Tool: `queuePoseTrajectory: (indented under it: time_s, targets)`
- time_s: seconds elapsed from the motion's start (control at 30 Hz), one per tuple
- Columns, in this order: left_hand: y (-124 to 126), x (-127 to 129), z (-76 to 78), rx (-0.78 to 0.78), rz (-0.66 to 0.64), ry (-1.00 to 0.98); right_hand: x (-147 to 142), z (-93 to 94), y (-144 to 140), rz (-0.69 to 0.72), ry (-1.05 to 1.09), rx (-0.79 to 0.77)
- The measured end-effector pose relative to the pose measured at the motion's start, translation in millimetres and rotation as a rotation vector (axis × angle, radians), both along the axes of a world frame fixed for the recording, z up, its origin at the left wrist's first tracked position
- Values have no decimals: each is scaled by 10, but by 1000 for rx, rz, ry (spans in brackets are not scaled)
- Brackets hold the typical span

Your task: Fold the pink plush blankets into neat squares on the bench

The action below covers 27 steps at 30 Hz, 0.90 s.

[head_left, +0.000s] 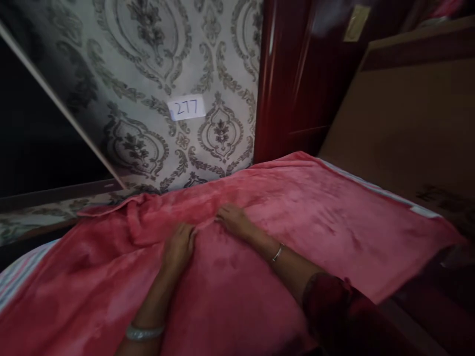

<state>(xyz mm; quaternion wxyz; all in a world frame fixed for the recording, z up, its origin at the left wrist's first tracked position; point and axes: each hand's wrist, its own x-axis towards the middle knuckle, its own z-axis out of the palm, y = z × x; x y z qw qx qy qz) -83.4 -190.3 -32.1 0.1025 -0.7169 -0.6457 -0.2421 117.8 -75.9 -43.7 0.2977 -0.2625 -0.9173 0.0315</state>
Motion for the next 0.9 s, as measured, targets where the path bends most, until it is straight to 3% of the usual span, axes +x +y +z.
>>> queuePoseTrajectory:
  time_s: [0.1, 0.2, 0.43, 0.53, 0.73, 0.9]
  targets:
    - [19, -65, 3, 115, 37, 60, 104, 50, 16, 28, -29, 12]
    - [-2, -74, 32, 236, 17, 116, 402, 43, 108, 34, -55, 7]
    - [-17, -64, 61, 403, -38, 162, 1650, -96, 680, -168, -85, -54]
    - [-22, -73, 80, 438, -37, 181, 2025, -130, 904, -212, -29, -87]
    - [-45, -105, 108, 499, -17, 200, 2103, -194, 1073, -83, 34, -180]
    - [-57, -98, 161, 556, -58, 250, 1960, -329, 1032, -92, 88, -117]
